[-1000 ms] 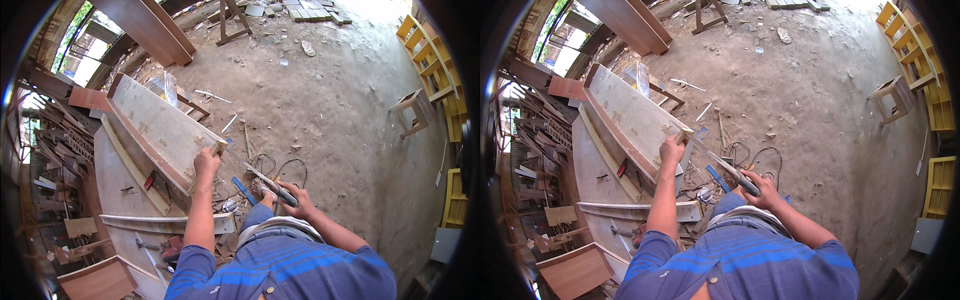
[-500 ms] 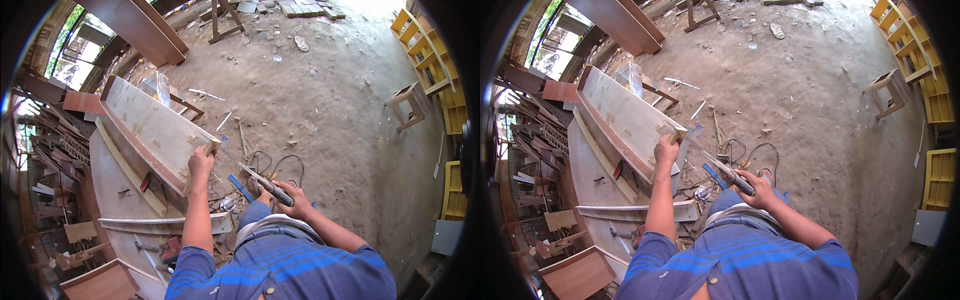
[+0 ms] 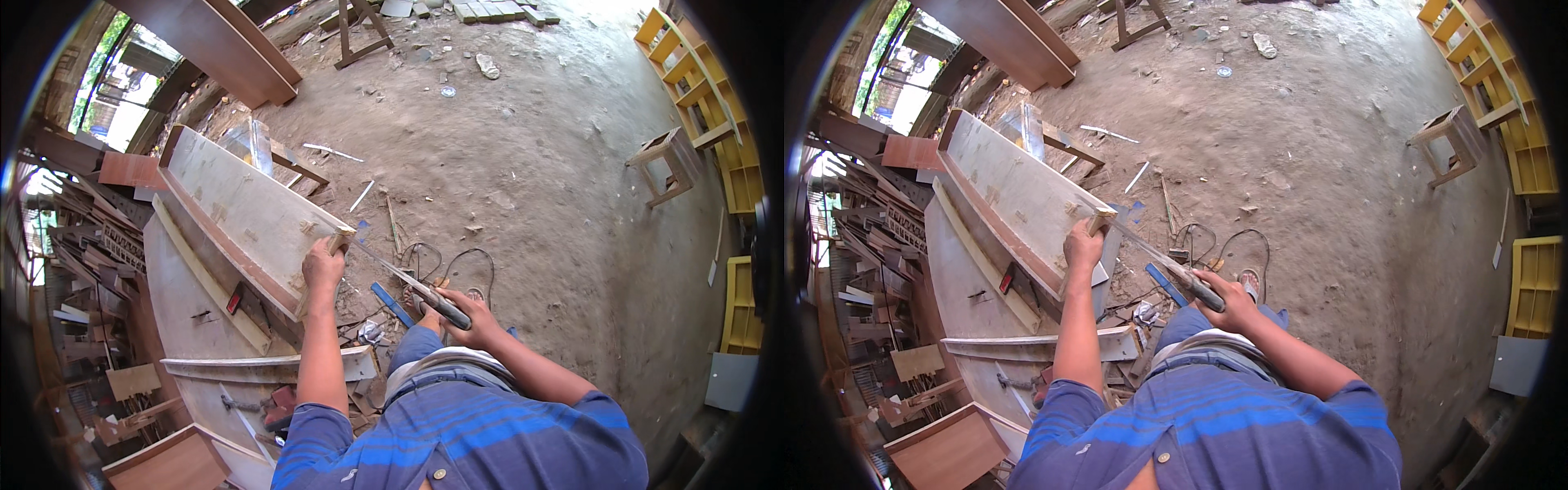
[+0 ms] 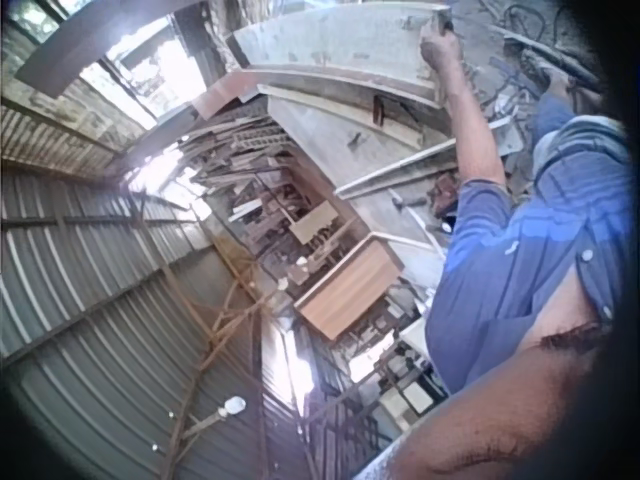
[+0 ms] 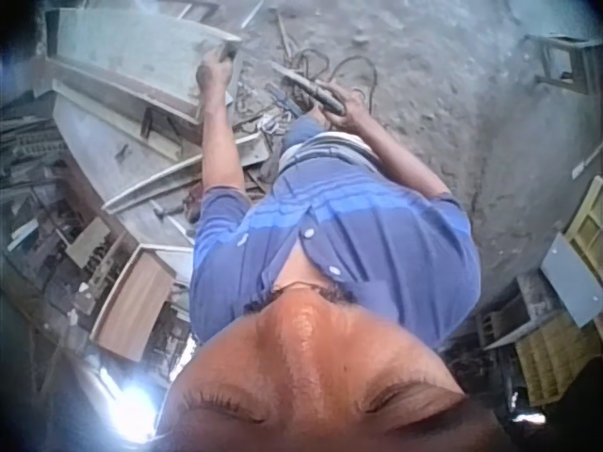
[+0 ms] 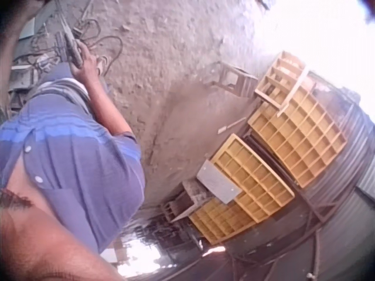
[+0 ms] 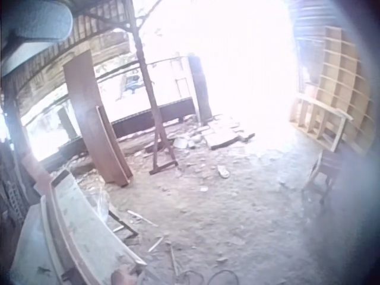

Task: The person prepares a circular saw by plugging it in and adjusting the blade depth, then cuts a wooden plank on a workbench. They subsequently use a hand saw to cut a smaller piece of wood and fit it into a wooden frame structure, assembling the components by hand.

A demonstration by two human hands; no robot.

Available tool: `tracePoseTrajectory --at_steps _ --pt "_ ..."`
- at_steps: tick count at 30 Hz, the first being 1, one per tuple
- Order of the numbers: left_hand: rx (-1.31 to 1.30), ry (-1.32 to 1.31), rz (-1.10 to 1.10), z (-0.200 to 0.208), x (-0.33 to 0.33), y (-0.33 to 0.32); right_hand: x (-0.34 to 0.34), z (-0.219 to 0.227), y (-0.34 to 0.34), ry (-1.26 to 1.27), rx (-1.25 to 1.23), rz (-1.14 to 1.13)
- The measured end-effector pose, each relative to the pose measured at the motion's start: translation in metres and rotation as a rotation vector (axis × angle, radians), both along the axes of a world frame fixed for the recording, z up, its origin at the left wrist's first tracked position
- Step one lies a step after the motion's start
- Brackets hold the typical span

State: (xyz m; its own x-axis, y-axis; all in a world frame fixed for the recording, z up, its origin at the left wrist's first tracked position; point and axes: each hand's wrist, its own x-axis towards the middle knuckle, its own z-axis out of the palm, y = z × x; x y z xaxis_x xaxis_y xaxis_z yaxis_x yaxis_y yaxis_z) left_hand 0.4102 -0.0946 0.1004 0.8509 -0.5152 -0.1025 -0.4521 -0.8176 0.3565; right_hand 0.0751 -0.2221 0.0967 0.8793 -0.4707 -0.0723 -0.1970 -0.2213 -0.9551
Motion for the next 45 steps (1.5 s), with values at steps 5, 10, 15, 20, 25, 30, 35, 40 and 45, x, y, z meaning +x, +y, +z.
tracePoseTrajectory --at_steps 5,10,15,20,25,30,35,40,45 --pt "0.017 -0.017 -0.004 0.000 0.001 -0.004 0.053 -0.005 0.000 -0.050 -0.019 -0.023" --pt "0.032 0.028 0.021 0.011 -0.004 -0.008 0.095 -0.008 -0.002 0.001 -0.020 -0.017" --pt "0.010 0.019 -0.001 0.004 -0.001 -0.003 0.012 -0.006 0.003 0.018 0.014 -0.018" --pt "0.016 0.011 -0.003 0.006 -0.001 -0.002 0.023 0.002 -0.007 0.094 0.040 0.013" --pt "0.029 0.031 0.000 0.016 -0.001 -0.011 0.083 -0.010 -0.010 0.028 0.012 -0.011" --pt "0.066 0.013 0.008 0.006 0.004 -0.004 -0.002 -0.014 -0.001 -0.018 0.031 -0.039" --pt "0.065 -0.001 0.005 0.004 0.007 -0.008 -0.018 -0.008 0.001 0.060 0.095 -0.002" --pt "0.062 -0.054 0.006 -0.007 0.030 -0.008 0.025 -0.013 -0.009 -0.016 -0.075 -0.054" --pt "0.049 -0.024 -0.011 0.000 0.026 -0.015 0.027 -0.004 -0.018 0.042 0.010 -0.023"
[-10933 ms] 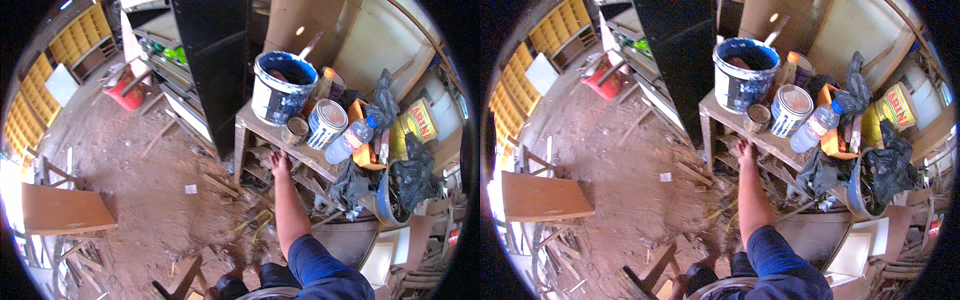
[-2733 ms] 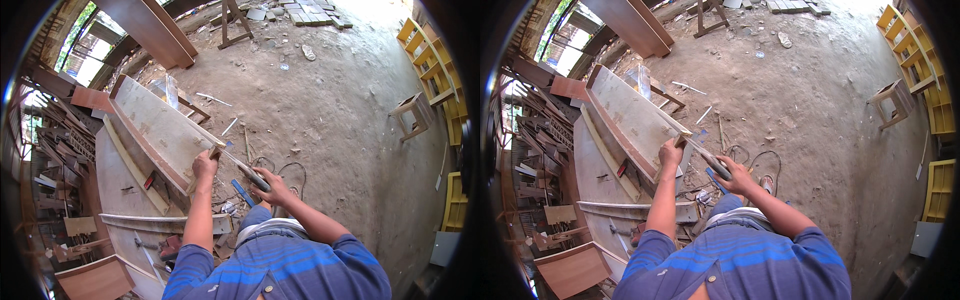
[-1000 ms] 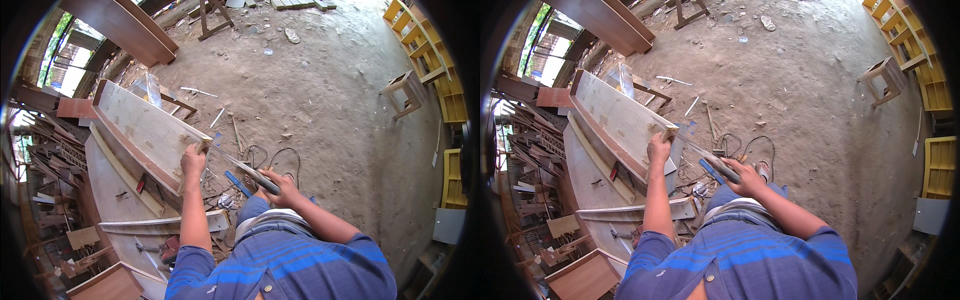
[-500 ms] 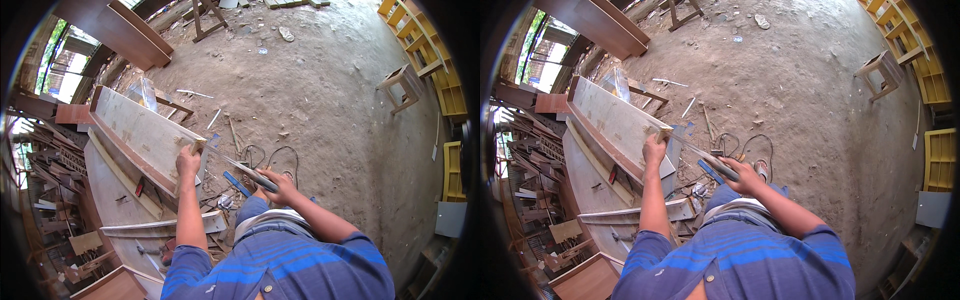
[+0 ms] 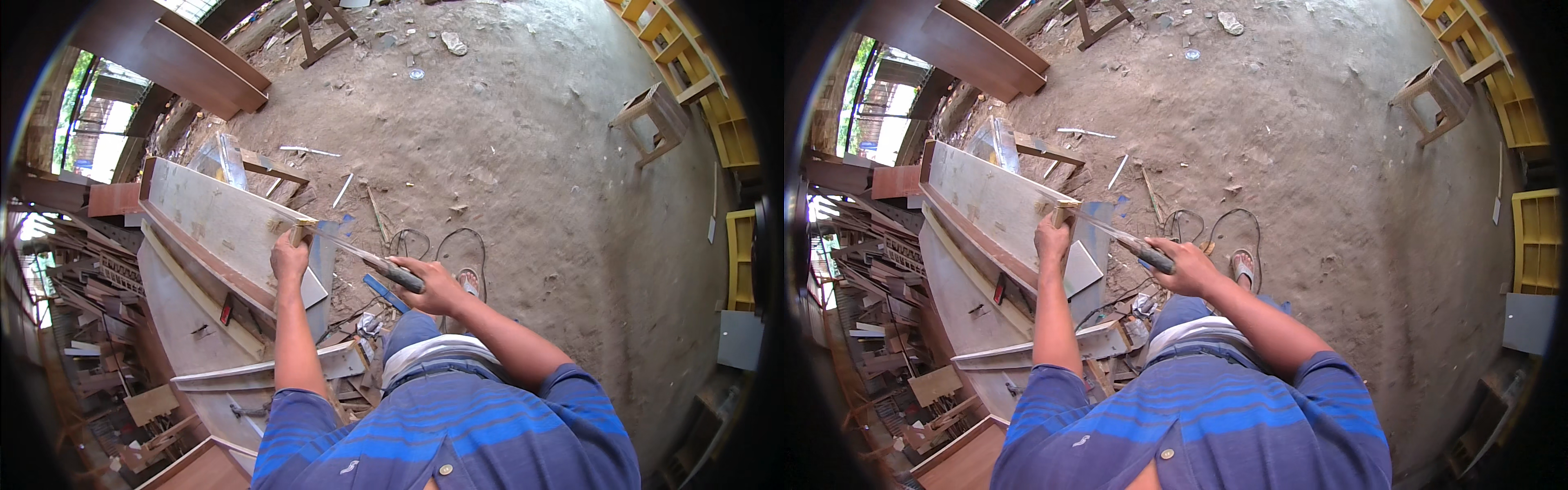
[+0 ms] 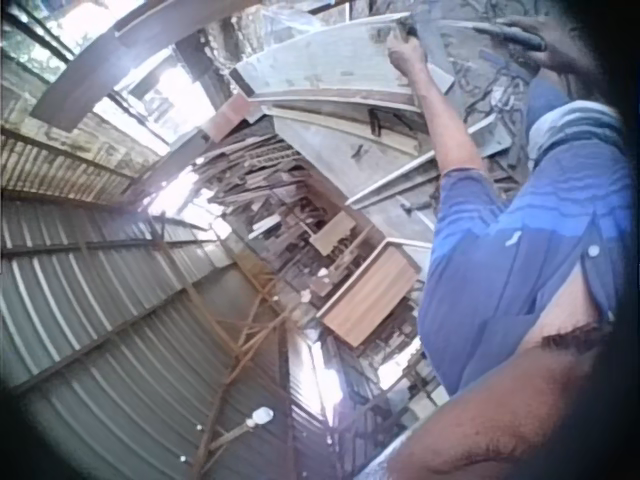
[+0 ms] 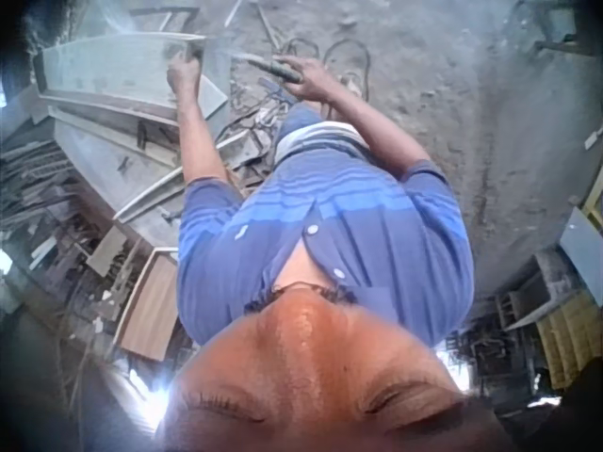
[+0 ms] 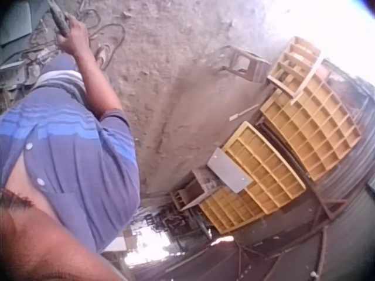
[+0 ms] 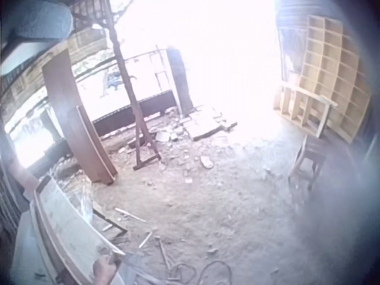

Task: The person prepares a circular saw by plugging it in and adjusting the blade depth, then cuts a wooden plank on a workbench. They subsequently use a hand saw to cut a smaller piece of wood and fit it into a wooden frame structure, assembling the components by hand.

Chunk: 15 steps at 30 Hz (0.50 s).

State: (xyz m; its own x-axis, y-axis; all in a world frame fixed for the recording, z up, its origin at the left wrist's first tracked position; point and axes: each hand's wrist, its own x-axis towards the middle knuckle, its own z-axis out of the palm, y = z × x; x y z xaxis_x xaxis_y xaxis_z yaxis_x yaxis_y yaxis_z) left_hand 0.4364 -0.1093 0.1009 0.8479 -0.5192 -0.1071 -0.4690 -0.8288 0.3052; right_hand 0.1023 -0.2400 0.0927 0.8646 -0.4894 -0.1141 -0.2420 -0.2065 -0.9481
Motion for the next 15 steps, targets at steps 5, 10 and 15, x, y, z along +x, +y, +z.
tracePoseTrajectory --at_steps 5,10,15 --pt "-0.007 -0.038 0.001 -0.008 0.005 0.012 -0.056 -0.002 -0.004 0.029 0.094 0.061" --pt "-0.031 0.012 -0.002 0.000 0.000 -0.002 0.029 -0.001 -0.005 0.003 0.015 0.004" --pt "-0.029 0.007 0.014 -0.004 0.003 0.003 0.029 -0.017 -0.004 -0.083 0.002 -0.060"
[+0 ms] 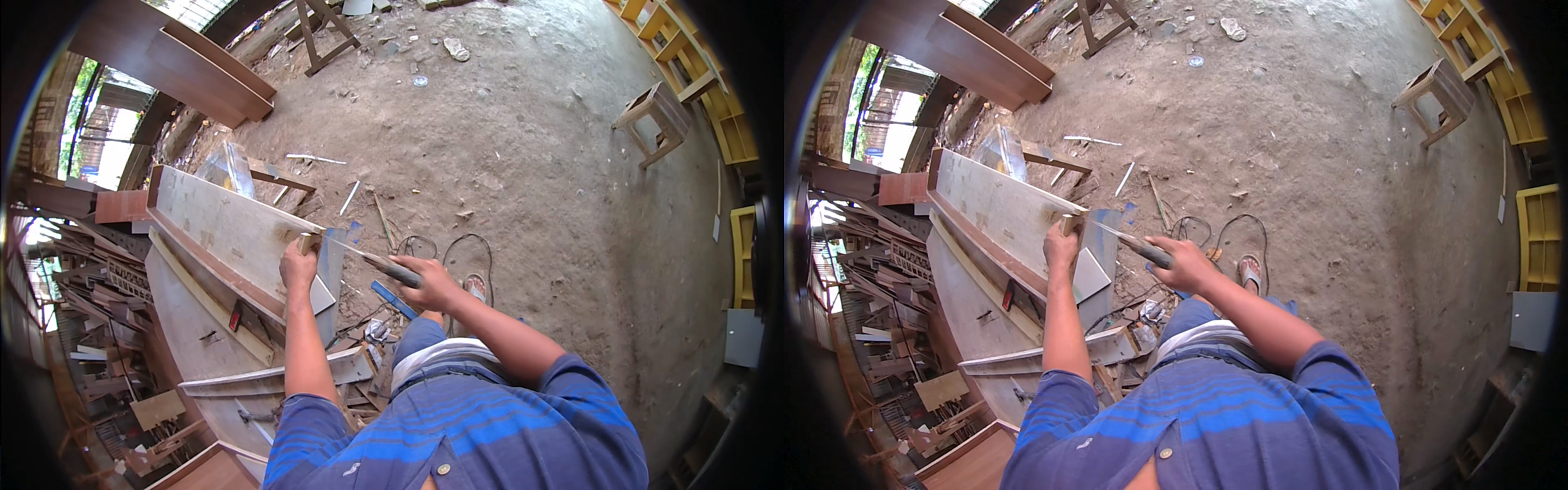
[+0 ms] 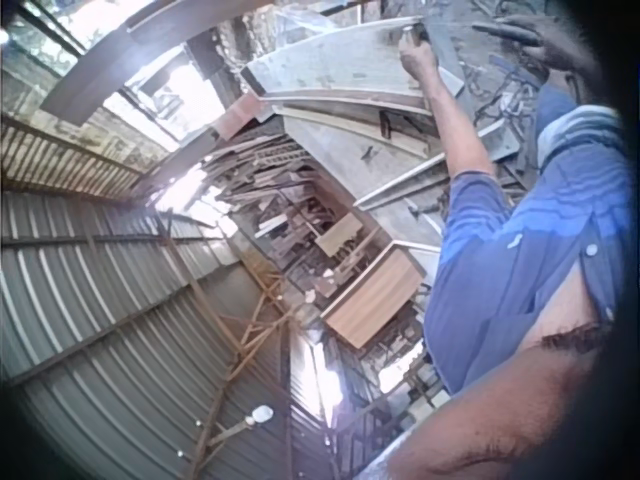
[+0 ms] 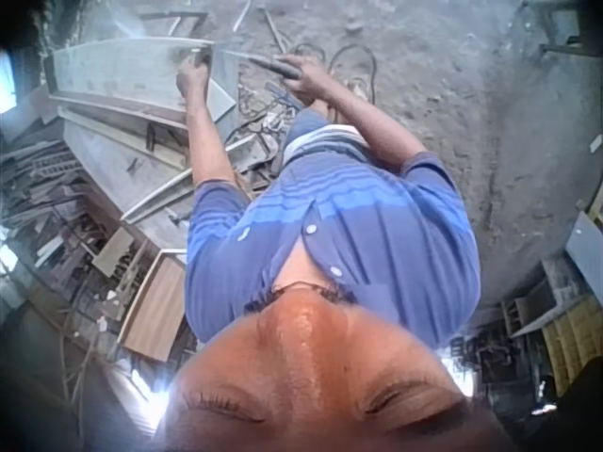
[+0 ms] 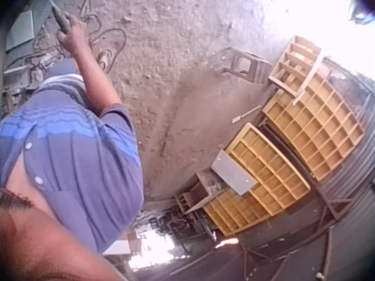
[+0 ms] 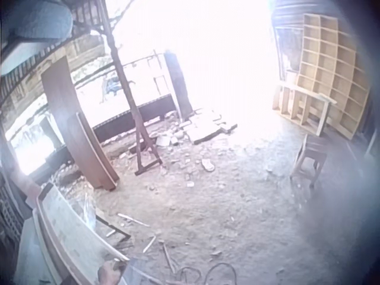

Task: The person prepares a circular saw by plugging it in and adjusting the blade depth, then cuts a wooden plank on a workbench. They subsequently use a hand saw to cut a smaller piece of wood and fit it into a wooden frame structure, assembling the components by hand.

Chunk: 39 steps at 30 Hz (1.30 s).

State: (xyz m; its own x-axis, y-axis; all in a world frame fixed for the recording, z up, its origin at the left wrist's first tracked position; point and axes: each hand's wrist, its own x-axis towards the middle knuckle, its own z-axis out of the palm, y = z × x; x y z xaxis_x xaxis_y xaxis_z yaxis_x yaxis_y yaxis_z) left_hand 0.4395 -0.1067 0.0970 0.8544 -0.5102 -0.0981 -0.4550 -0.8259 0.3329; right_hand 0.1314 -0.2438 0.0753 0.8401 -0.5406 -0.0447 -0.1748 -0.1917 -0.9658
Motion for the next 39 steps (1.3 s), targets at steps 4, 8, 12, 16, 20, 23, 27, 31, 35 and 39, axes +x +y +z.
tracePoseTrajectory --at_steps 4,8,12,16,20,23,27,31,35,39 --pt "-0.020 0.012 -0.002 0.000 -0.004 0.002 -0.106 -0.007 -0.005 -0.023 0.239 -0.091" --pt "-0.022 0.044 -0.009 0.002 -0.003 0.004 -0.174 0.009 0.005 0.124 0.516 -0.330" --pt "0.045 0.043 -0.043 0.009 0.000 -0.005 -0.190 0.022 -0.008 0.168 0.600 -0.434" --pt "0.042 0.026 -0.102 0.004 0.013 -0.015 -0.178 0.021 -0.015 0.051 0.321 -0.403" --pt "0.017 0.104 -0.221 0.005 0.026 -0.018 -0.175 0.020 -0.013 0.078 0.348 -0.392" --pt "-0.016 0.152 -0.262 0.008 0.027 -0.018 -0.174 0.023 -0.013 0.133 0.363 -0.364" --pt "-0.061 0.225 -0.298 0.009 0.032 -0.022 -0.175 0.017 -0.010 0.132 0.345 -0.335" --pt "-0.554 0.463 -0.292 0.001 0.032 -0.021 -0.156 0.024 -0.009 0.041 0.263 -0.278" --pt "-0.245 0.103 -0.139 0.016 0.015 0.000 -0.116 0.041 -0.016 -0.030 0.213 -0.116" --pt "0.079 0.079 -0.054 0.020 0.000 0.022 -0.073 0.054 -0.020 -0.069 0.183 0.023"
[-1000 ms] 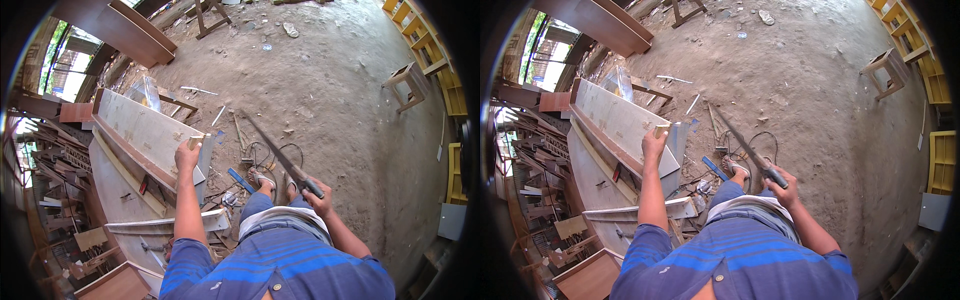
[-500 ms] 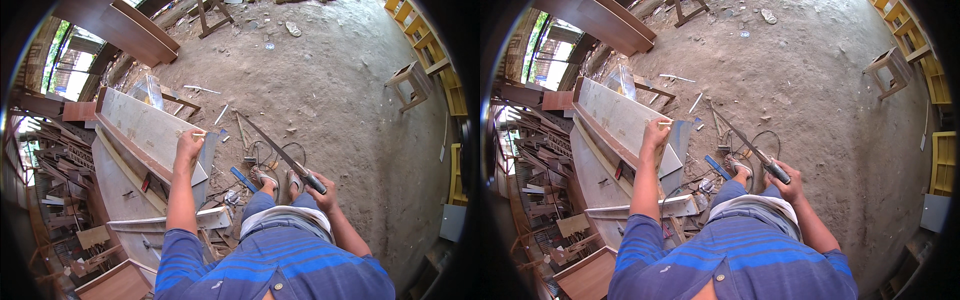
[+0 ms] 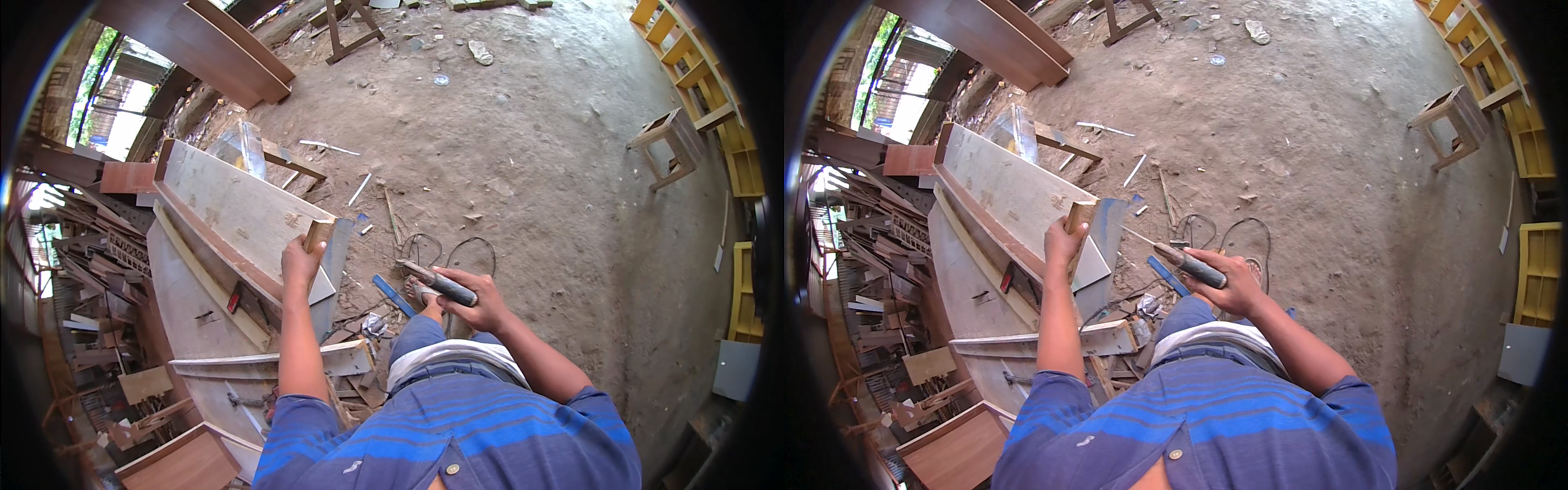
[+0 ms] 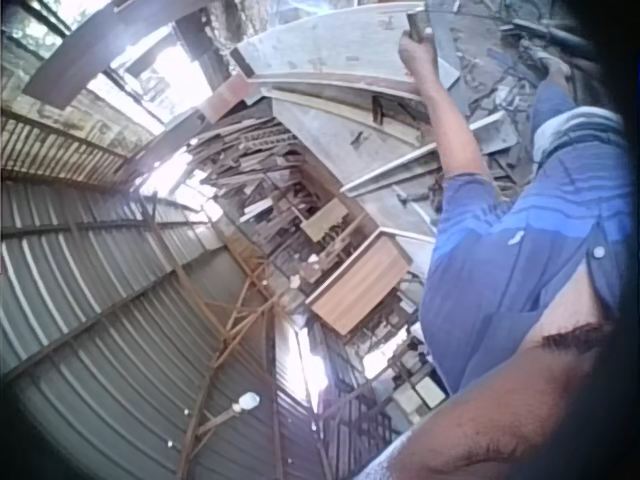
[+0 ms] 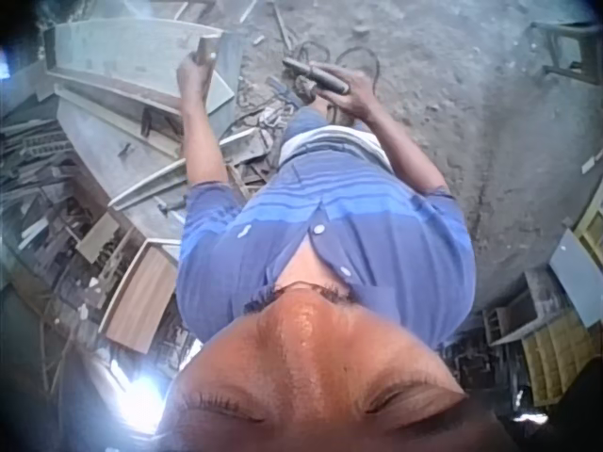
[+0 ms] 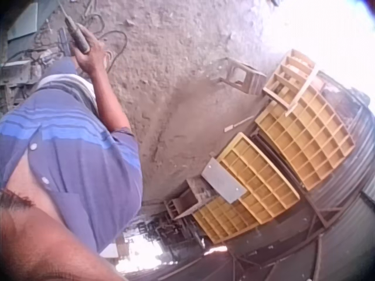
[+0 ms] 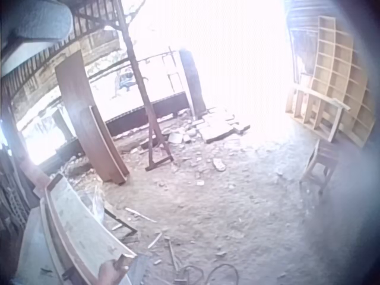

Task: The person prepares a circular saw by plugging it in and adjusting the blade depth, then cuts a wooden plank on a workbench. They subsequently use a hand saw to cut a smaller piece of wood and fit it into a wooden frame structure, assembling the components by hand.

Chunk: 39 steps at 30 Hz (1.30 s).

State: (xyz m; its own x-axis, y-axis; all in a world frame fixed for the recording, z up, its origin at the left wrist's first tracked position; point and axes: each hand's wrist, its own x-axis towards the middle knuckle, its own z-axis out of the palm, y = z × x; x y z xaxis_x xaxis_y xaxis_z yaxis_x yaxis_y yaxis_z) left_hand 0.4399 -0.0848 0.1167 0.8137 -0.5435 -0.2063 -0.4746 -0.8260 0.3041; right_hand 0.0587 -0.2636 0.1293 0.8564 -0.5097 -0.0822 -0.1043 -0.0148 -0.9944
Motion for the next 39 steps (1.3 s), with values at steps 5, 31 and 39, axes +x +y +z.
tracePoseTrajectory --at_steps 5,31,39 --pt "-0.066 -0.066 -0.004 -0.005 -0.010 0.004 0.023 -0.007 -0.009 0.024 -0.079 0.104" --pt "-0.046 -0.057 -0.038 -0.010 -0.001 0.003 0.045 -0.044 -0.038 0.029 -0.090 0.168" --pt "-0.150 0.065 -0.038 -0.019 0.019 -0.005 -0.095 -0.006 -0.082 0.293 0.356 -0.138"
